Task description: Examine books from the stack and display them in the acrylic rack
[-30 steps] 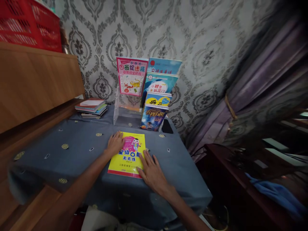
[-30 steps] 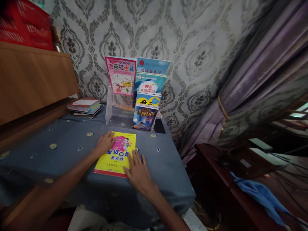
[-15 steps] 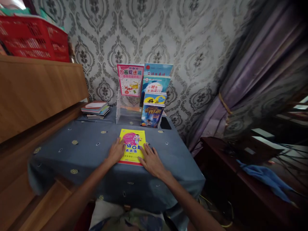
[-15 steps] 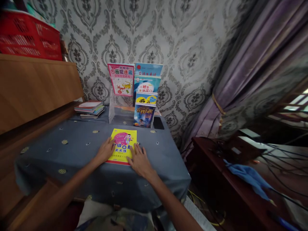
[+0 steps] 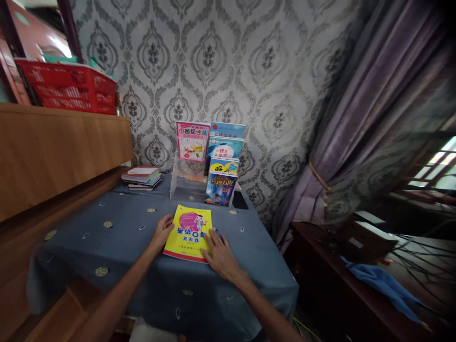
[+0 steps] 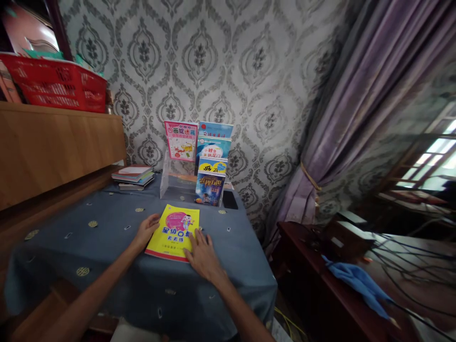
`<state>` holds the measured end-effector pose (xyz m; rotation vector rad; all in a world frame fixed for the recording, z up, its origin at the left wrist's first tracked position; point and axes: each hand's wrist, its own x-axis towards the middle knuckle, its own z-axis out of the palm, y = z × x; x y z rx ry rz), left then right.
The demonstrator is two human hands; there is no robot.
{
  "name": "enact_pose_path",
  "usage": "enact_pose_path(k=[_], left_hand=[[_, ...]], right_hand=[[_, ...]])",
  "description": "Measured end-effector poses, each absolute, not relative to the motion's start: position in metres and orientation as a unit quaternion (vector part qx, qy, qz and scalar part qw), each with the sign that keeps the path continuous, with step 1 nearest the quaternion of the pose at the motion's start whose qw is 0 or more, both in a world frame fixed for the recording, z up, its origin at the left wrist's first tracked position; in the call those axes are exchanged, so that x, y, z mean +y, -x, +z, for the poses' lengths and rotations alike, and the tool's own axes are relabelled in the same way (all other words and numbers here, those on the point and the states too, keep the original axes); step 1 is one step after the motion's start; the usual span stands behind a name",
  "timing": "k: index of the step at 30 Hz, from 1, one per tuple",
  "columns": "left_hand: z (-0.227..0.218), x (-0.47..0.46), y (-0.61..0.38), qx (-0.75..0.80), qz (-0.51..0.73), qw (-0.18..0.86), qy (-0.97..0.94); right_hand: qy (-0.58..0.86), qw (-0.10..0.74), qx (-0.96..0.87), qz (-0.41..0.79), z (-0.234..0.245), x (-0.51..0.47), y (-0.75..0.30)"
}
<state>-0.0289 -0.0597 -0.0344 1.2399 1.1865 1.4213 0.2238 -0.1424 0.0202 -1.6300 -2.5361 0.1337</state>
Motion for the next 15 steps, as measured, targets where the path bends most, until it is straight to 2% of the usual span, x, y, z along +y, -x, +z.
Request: enact_pose_path(k=[9,15], left_hand=[[-0.020,-0.065,0.031,0.483,0.540,0.553,-0.411],[-0.004,-0.078,0.036,0.365,0.532,0.642,-0.413]], right_hand=[[0.536,0.076,-0.839,0.062,0.023,-0.145,-0.225],[0.538,0.090,-0.833,0.099,0.021,-0.142,-0.228]])
